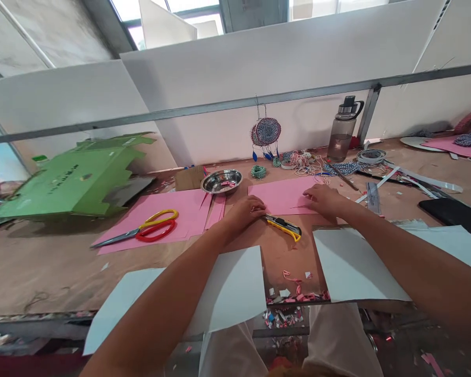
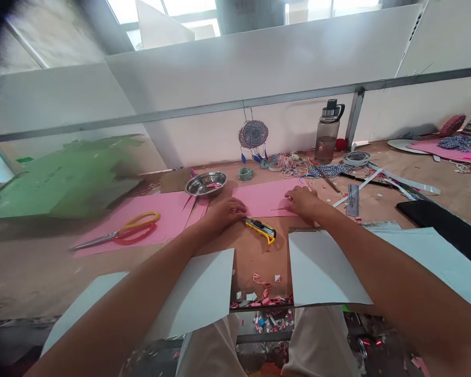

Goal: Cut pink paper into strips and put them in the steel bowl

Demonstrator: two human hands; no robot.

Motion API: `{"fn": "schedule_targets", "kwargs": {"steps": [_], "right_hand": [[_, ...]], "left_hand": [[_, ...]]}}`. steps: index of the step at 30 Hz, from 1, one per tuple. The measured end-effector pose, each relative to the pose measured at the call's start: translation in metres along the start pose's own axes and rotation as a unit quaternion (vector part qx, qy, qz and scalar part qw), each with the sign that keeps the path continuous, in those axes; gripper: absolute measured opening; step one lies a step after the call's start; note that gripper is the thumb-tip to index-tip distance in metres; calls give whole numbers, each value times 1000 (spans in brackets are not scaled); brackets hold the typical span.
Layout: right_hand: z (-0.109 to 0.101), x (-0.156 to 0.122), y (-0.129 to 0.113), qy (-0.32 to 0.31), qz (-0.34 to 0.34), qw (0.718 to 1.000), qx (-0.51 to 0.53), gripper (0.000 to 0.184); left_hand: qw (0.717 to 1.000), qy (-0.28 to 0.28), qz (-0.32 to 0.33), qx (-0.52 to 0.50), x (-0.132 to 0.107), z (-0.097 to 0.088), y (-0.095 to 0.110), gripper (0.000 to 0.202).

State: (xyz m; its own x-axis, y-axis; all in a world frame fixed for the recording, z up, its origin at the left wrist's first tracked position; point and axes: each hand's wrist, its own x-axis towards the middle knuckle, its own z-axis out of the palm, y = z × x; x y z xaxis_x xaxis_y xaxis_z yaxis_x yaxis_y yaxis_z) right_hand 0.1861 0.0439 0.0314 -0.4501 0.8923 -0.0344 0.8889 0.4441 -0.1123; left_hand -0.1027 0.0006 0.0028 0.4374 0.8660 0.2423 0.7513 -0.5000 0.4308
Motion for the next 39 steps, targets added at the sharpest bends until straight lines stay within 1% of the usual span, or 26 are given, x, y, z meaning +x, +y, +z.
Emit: {"fn": "schedule_targets", "kwargs": {"steps": [1,4,7,9,11,14,16,19,22,24,27,29,32,33,35,37,39], "right_hand": [[0,0,4,-16,-8,1000,-6,41],[-2,-3,6,-23,-23,999,-1,44],[-5,-8,0,-50,-34,998,28,38],[-6,-10,-4,-76,-31,996,46,37],[-5,-10,-8,-93,-22,994,57,36],[-6,-11,-13,-110,-27,992,56,30],[-8,-13,-18,-95,-42,993,48,27],[-10,-16,-28,-40,-64,996,37,25],[-9,-17,-39,15,-80,996,30,20],[-8,-15,-44,49,-86,995,30,19],[-8,-11,-49,92,-101,990,22,20],[-10,-7,-53,110,-110,988,14,20],[-17,-1,-61,132,-114,985,1,19],[-20,2,-64,138,-112,984,-5,18],[-27,9,-71,145,-111,983,-15,17],[-33,16,-79,148,-117,982,-19,17],[-39,22,-85,153,-128,980,-19,17]], "left_hand": [[1000,-3,2,4,-1,-1,1,22],[1000,-13,14,23,-3,-2,3,27],[999,-12,9,30,-3,0,7,33],[999,-23,5,32,-2,3,10,35],[999,-34,5,38,2,5,14,35],[998,-26,11,52,9,6,22,34],[998,-20,20,60,13,6,26,36],[997,-23,26,66,17,4,30,39],[998,-27,22,56,16,0,30,27],[999,-25,14,32,13,-4,29,24],[999,-14,5,-33,7,-9,28,27],[997,-3,-6,-71,3,-11,29,30],[996,15,-46,-81,-1,-13,31,35],[995,21,-59,-79,-2,-14,31,35],[994,32,-75,-72,-3,-14,30,27],[993,53,-76,-73,-4,-15,28,22],[990,87,-60,-93,-4,-18,25,25]]}}
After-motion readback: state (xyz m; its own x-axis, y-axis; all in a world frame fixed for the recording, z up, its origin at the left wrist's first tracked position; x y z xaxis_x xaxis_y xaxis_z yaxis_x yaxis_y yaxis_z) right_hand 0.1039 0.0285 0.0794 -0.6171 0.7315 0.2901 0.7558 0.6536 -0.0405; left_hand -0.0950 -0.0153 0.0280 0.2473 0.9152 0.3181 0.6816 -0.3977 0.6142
